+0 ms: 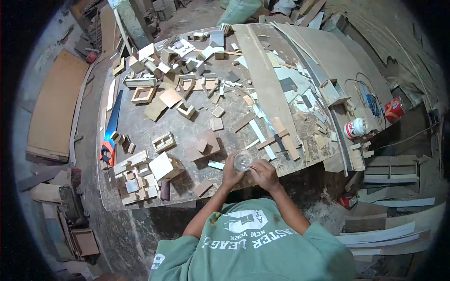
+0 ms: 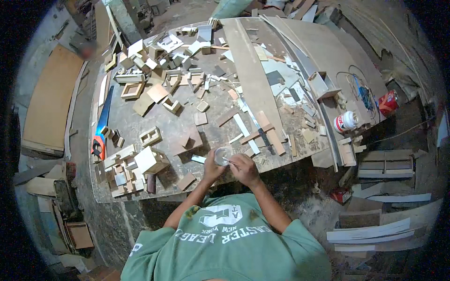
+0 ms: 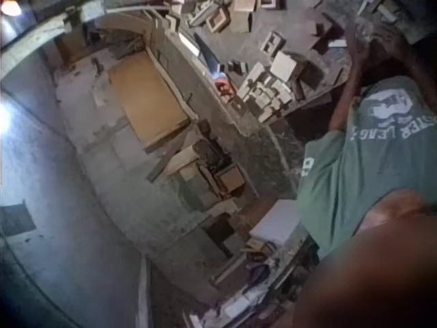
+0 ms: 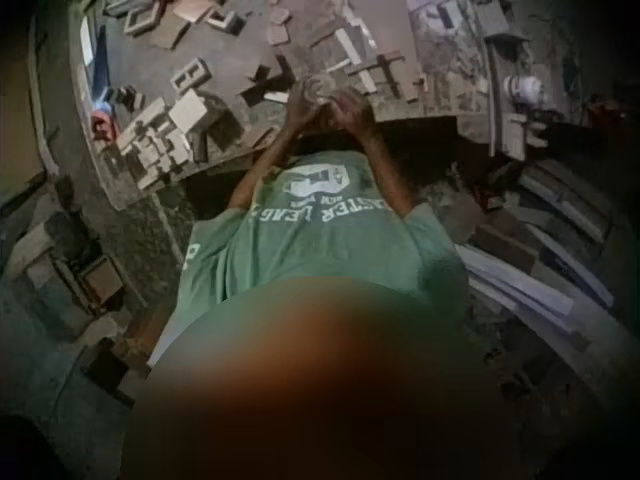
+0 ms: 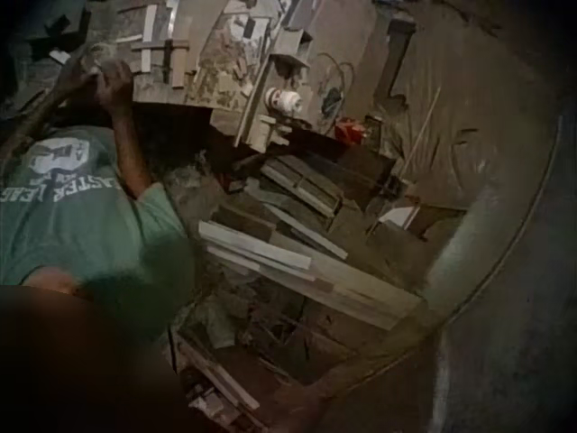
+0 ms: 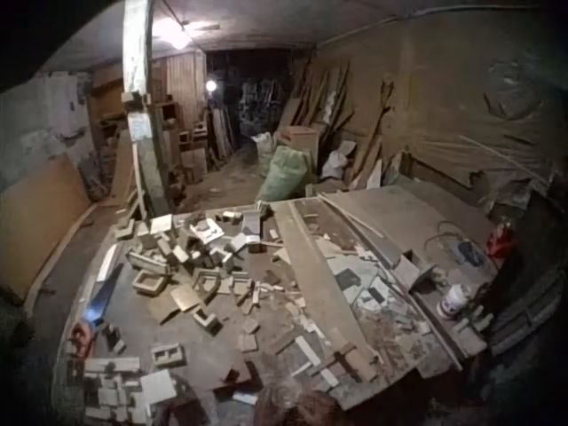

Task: Measuring and gluing small wood pieces to assemble a complex structure in a woodworking shop.

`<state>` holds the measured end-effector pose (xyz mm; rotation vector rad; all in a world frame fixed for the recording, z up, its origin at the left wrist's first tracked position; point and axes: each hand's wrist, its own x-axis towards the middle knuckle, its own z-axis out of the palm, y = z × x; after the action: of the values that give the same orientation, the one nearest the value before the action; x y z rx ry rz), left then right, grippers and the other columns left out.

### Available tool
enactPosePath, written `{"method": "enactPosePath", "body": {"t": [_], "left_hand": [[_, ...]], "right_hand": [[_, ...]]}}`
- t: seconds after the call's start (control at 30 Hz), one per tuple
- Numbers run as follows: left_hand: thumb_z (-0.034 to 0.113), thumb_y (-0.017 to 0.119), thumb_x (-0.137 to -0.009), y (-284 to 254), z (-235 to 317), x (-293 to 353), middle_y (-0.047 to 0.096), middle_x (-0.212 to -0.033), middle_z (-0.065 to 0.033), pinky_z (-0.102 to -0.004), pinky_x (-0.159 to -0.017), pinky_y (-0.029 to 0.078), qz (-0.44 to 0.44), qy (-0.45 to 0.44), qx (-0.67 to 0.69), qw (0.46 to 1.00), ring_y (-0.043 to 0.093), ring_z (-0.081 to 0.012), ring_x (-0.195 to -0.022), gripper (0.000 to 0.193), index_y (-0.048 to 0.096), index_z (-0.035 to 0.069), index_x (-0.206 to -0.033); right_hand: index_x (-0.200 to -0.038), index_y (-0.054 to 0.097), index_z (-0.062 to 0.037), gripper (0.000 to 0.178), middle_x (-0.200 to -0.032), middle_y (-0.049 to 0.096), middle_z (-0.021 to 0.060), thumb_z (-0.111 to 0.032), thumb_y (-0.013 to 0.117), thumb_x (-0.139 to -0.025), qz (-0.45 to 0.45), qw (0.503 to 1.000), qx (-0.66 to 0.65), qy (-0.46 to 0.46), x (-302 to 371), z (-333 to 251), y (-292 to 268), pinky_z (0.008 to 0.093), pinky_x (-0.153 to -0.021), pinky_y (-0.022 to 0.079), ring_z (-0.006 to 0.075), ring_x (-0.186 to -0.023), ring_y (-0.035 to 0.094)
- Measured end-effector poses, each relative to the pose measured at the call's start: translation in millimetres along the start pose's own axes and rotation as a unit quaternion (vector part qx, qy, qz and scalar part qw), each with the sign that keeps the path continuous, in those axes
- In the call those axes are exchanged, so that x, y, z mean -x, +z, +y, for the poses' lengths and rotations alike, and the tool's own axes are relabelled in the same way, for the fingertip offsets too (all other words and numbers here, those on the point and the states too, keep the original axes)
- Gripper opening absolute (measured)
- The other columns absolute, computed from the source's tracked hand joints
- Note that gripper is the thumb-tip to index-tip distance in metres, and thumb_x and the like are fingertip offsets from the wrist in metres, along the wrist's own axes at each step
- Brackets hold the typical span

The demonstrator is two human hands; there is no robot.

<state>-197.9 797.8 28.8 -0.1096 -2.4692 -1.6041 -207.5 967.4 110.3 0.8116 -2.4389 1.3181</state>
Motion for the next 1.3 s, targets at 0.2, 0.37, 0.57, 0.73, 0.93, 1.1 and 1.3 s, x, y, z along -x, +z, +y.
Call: {"method": "enactPosePath", "body": {"t": [0.2, 0.37, 0.57, 0.73, 0.93, 1.1, 1.3], "left_hand": [[0.013, 0.077, -0.067, -14.0, 43.6, -5.6, 0.054, -0.112, -0.0148, -0.0363, -0.088, 0.044, 0.032, 0.093, 0.033, 0.995, 0.056, -0.0308, -0.102, 0.057, 0.048, 0.001, -0.115], [0.018, 0.08, -0.069, -16.1, 50.1, -2.9, 0.054, -0.111, -0.0114, -0.0321, -0.087, 0.045, -0.015, 0.077, 0.116, 0.99, 0.055, -0.0225, -0.103, 0.059, 0.047, 0.002, -0.115], [0.019, 0.083, -0.068, -20.3, 51.6, 3.0, 0.051, -0.1, -0.0083, -0.0312, -0.081, 0.046, 0.023, 0.077, 0.107, 0.991, 0.055, -0.021, -0.092, 0.066, 0.044, 0.001, -0.118], [0.015, 0.083, -0.066, -27.7, 53.6, 6.6, 0.052, -0.102, -0.0104, -0.0323, -0.08, 0.046, 0.047, 0.125, 0.032, 0.991, 0.055, -0.0233, -0.091, 0.065, 0.045, 0.0, -0.116], [0.011, 0.079, -0.064, -34.6, 61.8, 11.5, 0.058, -0.104, -0.0153, -0.039, -0.084, 0.047, 0.058, 0.115, 0.073, 0.989, 0.059, -0.0331, -0.096, 0.056, 0.053, 0.003, -0.113], [0.011, 0.079, -0.063, -42.7, 81.1, 14.6, 0.059, -0.105, -0.0141, -0.0386, -0.081, 0.048, 0.02, 0.102, 0.112, 0.988, 0.06, -0.0321, -0.095, 0.055, 0.055, 0.002, -0.111], [0.014, 0.078, -0.064, -48.7, 91.0, 15.5, 0.058, -0.105, -0.0149, -0.0386, -0.081, 0.048, -0.001, 0.142, 0.103, 0.985, 0.059, -0.0334, -0.095, 0.054, 0.054, 0.003, -0.111]], "right_hand": [[-0.092, 0.062, -0.0034, 0.02, -0.087, 0.063, 0.0134, 0.001, 0.069, -0.073, 0.078, 0.997, 0.001, -0.02, -3.7, -32.6, -29.4, 0.0383, -0.067, 0.052, 0.0321, -0.078, 0.063], [-0.094, 0.061, -0.0033, 0.022, -0.088, 0.062, 0.014, 0.0, 0.068, -0.073, 0.045, 0.994, -0.05, -0.088, -18.6, -64.4, -50.7, 0.0392, -0.067, 0.052, 0.0329, -0.079, 0.063], [-0.095, 0.062, -0.0022, 0.023, -0.088, 0.064, 0.0146, 0.003, 0.067, -0.072, -0.012, 0.991, -0.131, -0.032, -30.9, -64.2, -66.0, 0.0384, -0.072, 0.052, 0.0315, -0.081, 0.064], [-0.091, 0.064, -0.0019, 0.019, -0.088, 0.065, 0.0143, 0.003, 0.064, -0.073, 0.028, 0.987, -0.158, -0.032, -33.8, -78.5, -79.7, 0.0356, -0.073, 0.052, 0.0294, -0.08, 0.065], [-0.094, 0.063, -0.0023, 0.021, -0.089, 0.065, 0.0143, 0.0, 0.066, -0.073, -0.024, 0.99, -0.111, -0.079, -35.1, -81.0, -76.9, 0.0389, -0.071, 0.053, 0.0314, -0.08, 0.064], [-0.1, 0.061, -0.0057, 0.03, -0.1, 0.063, 0.0127, -0.004, 0.066, -0.07, -0.127, 0.978, 0.002, -0.165, -31.6, -85.7, -68.3, 0.042, -0.077, 0.05, 0.0324, -0.09, 0.061], [-0.098, 0.061, -0.0078, 0.029, -0.097, 0.061, 0.0097, -0.008, 0.065, -0.069, -0.112, 0.976, 0.045, -0.181, -35.7, -98.8, -72.4, 0.0431, -0.078, 0.048, 0.0306, -0.089, 0.059]]}}
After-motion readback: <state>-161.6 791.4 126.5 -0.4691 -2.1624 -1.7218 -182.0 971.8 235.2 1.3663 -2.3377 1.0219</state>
